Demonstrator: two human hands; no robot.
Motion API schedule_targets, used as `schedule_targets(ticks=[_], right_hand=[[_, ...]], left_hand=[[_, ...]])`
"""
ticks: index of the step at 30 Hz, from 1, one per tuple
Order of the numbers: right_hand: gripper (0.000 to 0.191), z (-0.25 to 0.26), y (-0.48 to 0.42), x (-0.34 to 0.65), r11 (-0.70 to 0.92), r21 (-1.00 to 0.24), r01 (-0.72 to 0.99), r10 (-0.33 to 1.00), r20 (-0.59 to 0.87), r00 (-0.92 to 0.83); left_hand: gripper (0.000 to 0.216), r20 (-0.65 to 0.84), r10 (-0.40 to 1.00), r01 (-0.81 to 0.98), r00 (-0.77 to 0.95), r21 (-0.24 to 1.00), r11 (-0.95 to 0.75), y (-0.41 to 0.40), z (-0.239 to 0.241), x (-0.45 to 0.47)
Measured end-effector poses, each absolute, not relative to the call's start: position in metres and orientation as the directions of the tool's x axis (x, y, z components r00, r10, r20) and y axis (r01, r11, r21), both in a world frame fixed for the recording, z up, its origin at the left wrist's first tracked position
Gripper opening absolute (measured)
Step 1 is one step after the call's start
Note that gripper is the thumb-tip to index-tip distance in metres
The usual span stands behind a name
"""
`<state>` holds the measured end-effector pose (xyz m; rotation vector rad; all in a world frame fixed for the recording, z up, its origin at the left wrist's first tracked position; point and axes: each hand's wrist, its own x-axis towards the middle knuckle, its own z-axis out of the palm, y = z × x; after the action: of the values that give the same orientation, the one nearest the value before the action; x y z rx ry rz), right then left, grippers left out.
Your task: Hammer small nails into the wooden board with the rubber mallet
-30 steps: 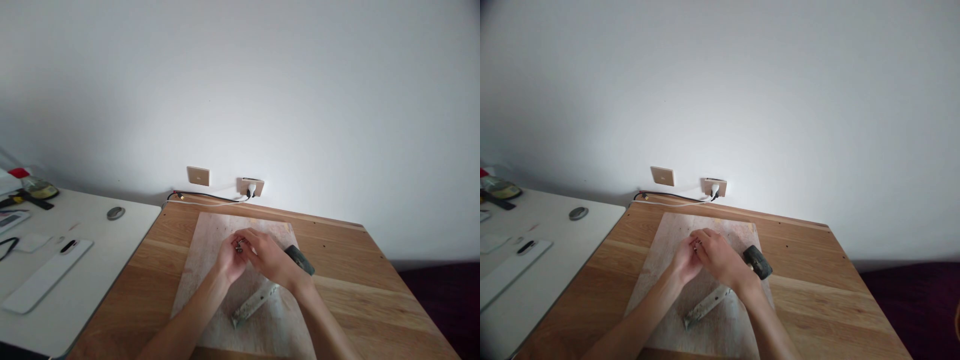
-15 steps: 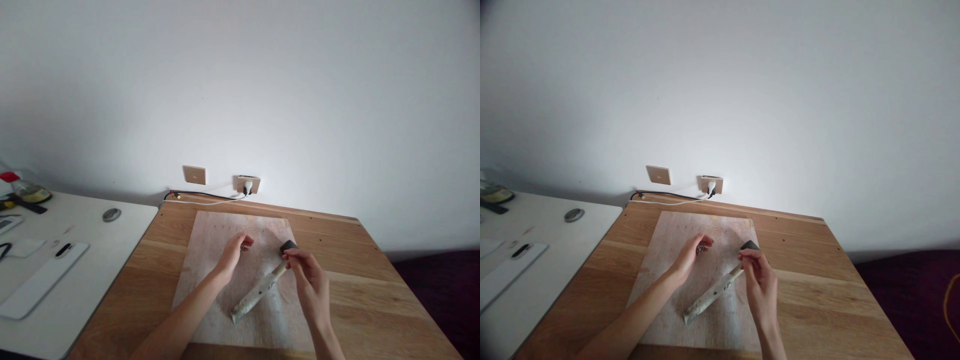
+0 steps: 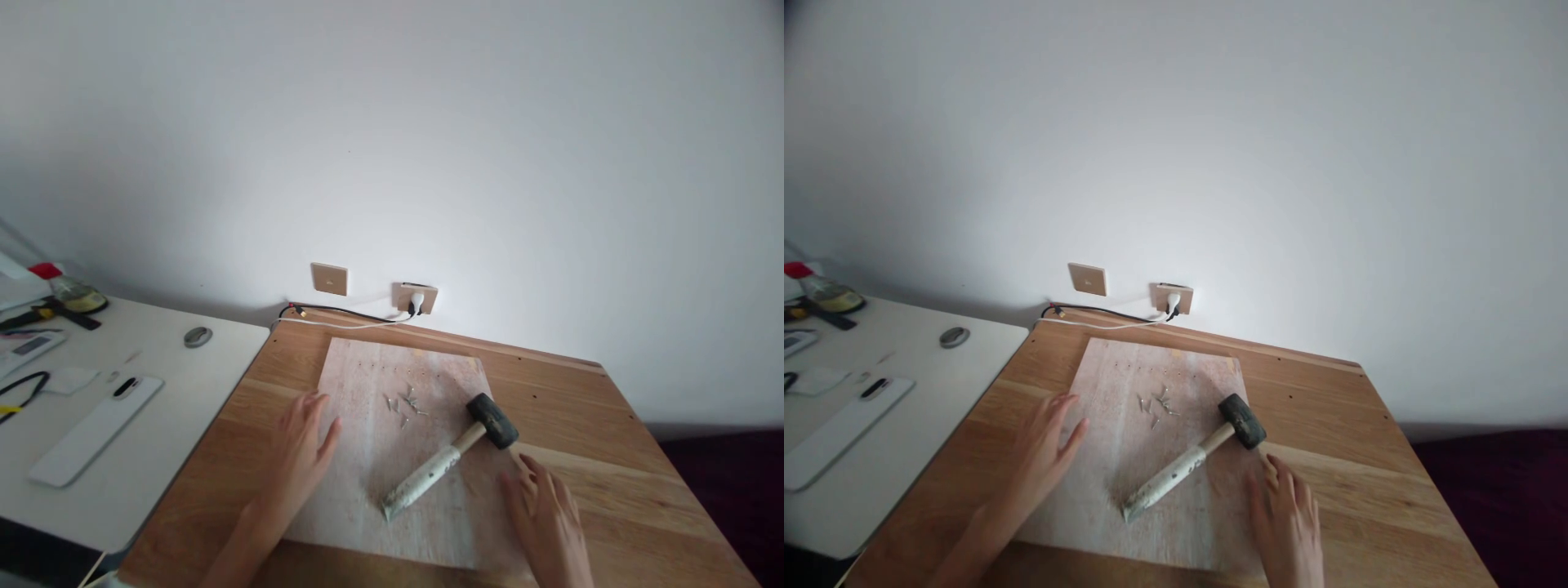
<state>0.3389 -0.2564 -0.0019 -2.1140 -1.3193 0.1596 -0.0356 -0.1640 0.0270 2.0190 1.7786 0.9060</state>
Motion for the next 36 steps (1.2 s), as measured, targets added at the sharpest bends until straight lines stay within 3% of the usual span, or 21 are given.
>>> schedule_targets(ticks=[4, 8, 12, 21, 29, 32, 36], right_hand=[[0.068, -0.02, -0.262, 0.339, -0.34, -0.527, 0.779, 0.867, 0.146, 0.477], [0.062, -0.015, -0.263, 0.326, -0.399, -0.624, 0.672, 0.842, 0.04, 0.537], [0.057, -0.007, -0.259, 0.294, -0.332, -0.704, 0.627, 0.865, 0.037, 0.5], [0.044, 0.009, -0.233, 0.196, -0.07, -0.815, 0.575, 0.969, 0.08, 0.232], [0.042, 0.018, -0.222, 0.165, -0.045, -0.889, 0.456, 0.999, -0.027, 0.047], [0.042, 0.019, -0.222, 0.164, -0.07, -0.903, 0.424, 0.997, -0.052, 0.052], [0.041, 0.025, -0.221, 0.167, -0.078, -0.914, 0.399, 0.994, -0.04, 0.101]], left_hand=[[0.044, 0.153, 0.988, 0.754, -0.031, 0.653, -0.078, -0.183, 0.016, -0.056], [0.045, 0.034, 0.992, 0.646, -0.119, 0.762, 0.051, -0.182, 0.028, -0.055], [0.046, -0.064, 0.975, 0.615, -0.214, 0.766, 0.185, -0.172, 0.038, -0.082], [0.036, -0.076, 0.895, 0.701, -0.441, 0.594, 0.396, -0.154, 0.065, -0.174], [0.026, 0.001, 0.874, 0.74, -0.486, 0.532, 0.411, -0.141, 0.07, -0.214], [0.03, 0.079, 0.892, 0.787, -0.446, 0.509, 0.349, -0.141, 0.065, -0.219], [0.033, 0.059, 0.908, 0.802, -0.415, 0.495, 0.334, -0.141, 0.058, -0.216]])
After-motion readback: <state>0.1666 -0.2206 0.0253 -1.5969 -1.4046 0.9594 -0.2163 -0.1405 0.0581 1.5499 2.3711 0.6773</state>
